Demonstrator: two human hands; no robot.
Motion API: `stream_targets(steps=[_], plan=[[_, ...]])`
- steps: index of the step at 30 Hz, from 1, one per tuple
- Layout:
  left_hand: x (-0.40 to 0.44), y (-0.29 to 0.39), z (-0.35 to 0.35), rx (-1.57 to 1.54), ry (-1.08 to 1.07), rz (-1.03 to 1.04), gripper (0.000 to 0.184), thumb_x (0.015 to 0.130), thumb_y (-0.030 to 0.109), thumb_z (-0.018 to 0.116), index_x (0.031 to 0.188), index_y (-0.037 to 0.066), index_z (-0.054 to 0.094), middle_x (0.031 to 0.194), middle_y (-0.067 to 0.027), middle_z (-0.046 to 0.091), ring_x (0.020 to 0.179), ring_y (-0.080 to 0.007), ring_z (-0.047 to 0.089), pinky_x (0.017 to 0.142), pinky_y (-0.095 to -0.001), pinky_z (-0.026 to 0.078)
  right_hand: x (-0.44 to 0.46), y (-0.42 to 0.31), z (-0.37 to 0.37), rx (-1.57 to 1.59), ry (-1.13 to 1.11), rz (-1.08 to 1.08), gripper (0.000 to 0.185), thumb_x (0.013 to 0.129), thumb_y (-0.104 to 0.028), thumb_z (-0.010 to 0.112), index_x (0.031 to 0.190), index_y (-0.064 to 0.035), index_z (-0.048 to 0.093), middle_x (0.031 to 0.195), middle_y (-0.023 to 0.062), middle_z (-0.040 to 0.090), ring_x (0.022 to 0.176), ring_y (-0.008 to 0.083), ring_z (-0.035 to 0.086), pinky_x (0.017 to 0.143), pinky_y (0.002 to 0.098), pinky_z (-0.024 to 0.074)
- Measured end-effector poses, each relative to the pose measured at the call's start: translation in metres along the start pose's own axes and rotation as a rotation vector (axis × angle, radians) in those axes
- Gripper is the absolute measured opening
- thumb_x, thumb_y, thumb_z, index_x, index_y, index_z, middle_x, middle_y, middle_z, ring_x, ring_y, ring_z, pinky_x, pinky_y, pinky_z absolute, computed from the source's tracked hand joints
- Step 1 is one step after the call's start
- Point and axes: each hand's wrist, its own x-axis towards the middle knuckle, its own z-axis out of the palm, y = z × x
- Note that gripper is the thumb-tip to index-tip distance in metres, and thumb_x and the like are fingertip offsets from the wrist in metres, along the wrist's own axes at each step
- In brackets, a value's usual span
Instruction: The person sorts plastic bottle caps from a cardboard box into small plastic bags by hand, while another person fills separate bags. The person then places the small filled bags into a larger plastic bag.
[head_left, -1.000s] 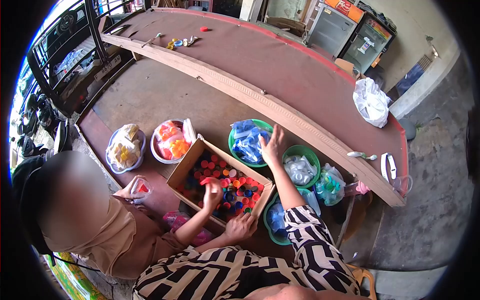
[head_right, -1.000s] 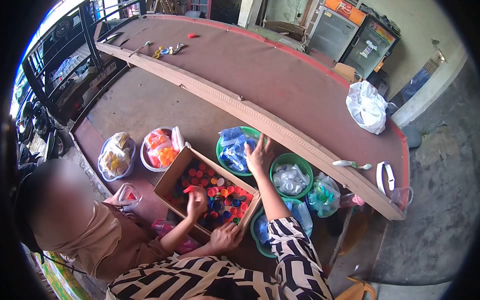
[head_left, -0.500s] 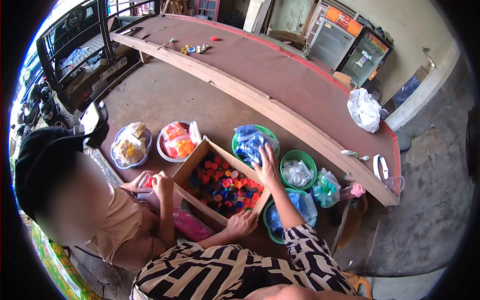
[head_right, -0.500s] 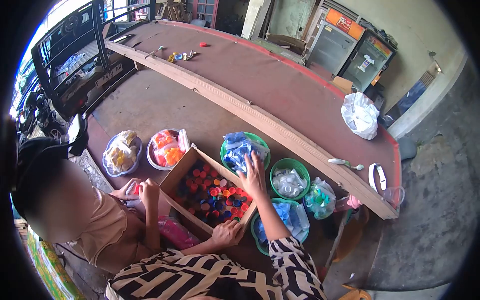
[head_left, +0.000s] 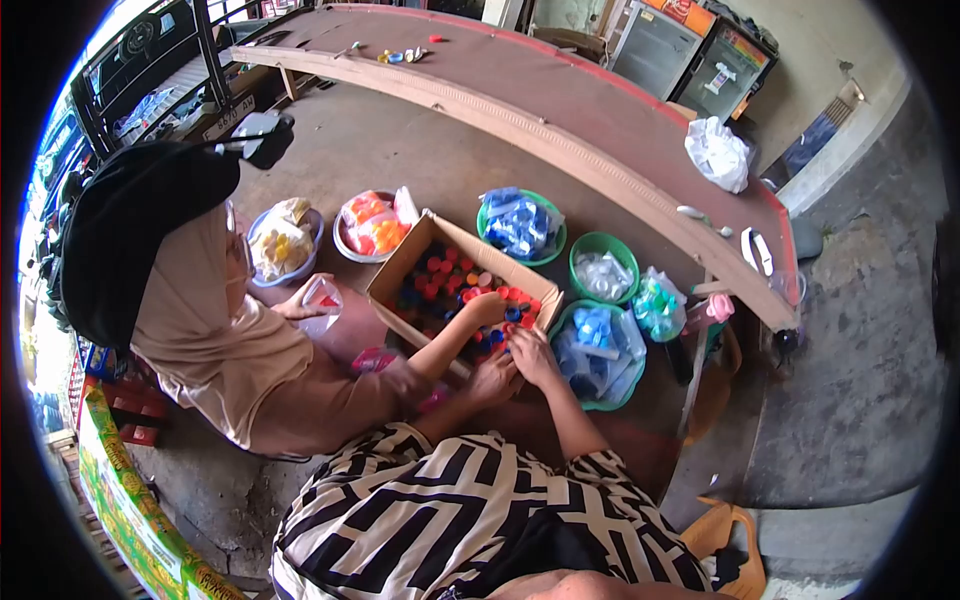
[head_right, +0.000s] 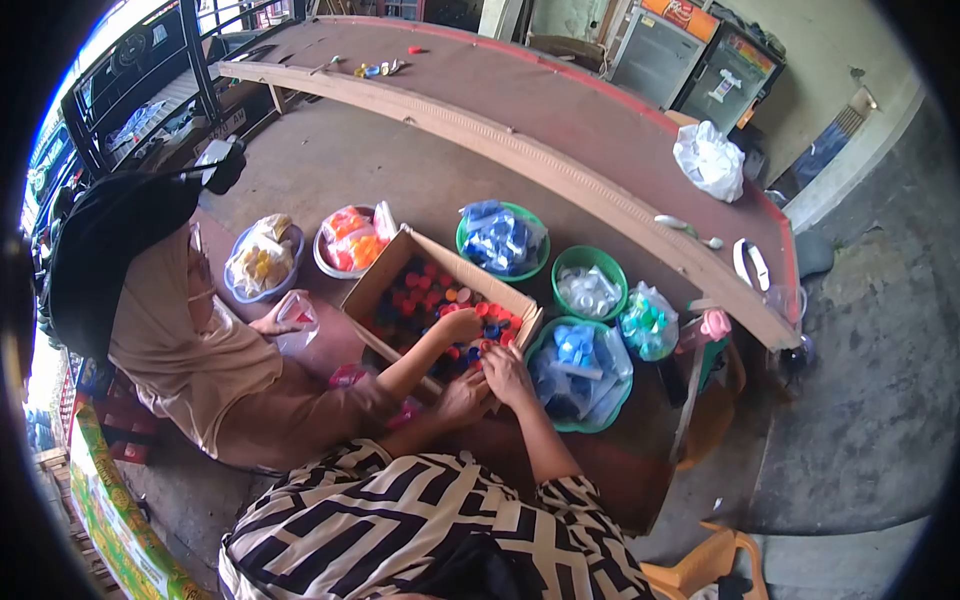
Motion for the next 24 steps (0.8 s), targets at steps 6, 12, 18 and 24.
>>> stream_targets(steps=[6, 12, 18, 24], plan=[[-0.049, 0.011, -0.033, 0.001, 0.049, 0.133, 0.028, 0.076, 0.008, 0.066, 0.103, 0.006, 0.060, 0.109, -0.0133, 0.055, 0.104, -0.0340, 0.054, 0.091, -0.0447, 0.045, -0.009, -0.001, 0.005, -0.183, -0.014, -0.031, 0.022, 0.083, -0.019, 0.058, 0.099, -0.0055, 0.066, 0.101, 0.0097, 0.065, 0.106, 0.0254, 0.057, 0.111, 0.0472, 0.0271], [-0.133, -0.059, -0.022, -0.092, -0.096, -0.312, 0.047, 0.079, 0.009, 0.066, 0.123, 0.005, 0.050, 0.117, -0.0163, 0.052, 0.114, -0.0332, 0.049, 0.098, -0.0440, 0.039, -0.003, -0.007, 0.007, -0.222, 0.004, -0.010, 0.020, 0.079, -0.018, 0.061, 0.094, -0.0075, 0.069, 0.094, 0.0072, 0.065, 0.102, 0.0244, 0.058, 0.110, 0.0471, 0.0286], [-0.144, -0.048, -0.062, 0.077, -0.047, -0.336, 0.049, 0.072, 0.009, 0.071, 0.118, 0.005, 0.054, 0.116, -0.0163, 0.055, 0.114, -0.0360, 0.049, 0.101, -0.0434, 0.037, -0.002, -0.008, 0.008, -0.163, 0.107, -0.003, 0.015, 0.077, -0.015, 0.065, 0.090, -0.0112, 0.071, 0.095, 0.0052, 0.069, 0.099, 0.0239, 0.059, 0.108, 0.0423, 0.0307], [-0.135, -0.029, -0.077, 0.296, 0.054, -0.273, 0.022, 0.077, 0.008, 0.065, 0.099, 0.008, 0.065, 0.113, -0.0117, 0.058, 0.108, -0.0333, 0.053, 0.093, -0.0450, 0.043, -0.002, -0.010, 0.007, -0.122, 0.119, 0.016, 0.013, 0.076, -0.014, 0.067, 0.088, -0.0116, 0.072, 0.094, 0.0042, 0.069, 0.099, 0.0233, 0.059, 0.108, 0.0419, 0.0307]])
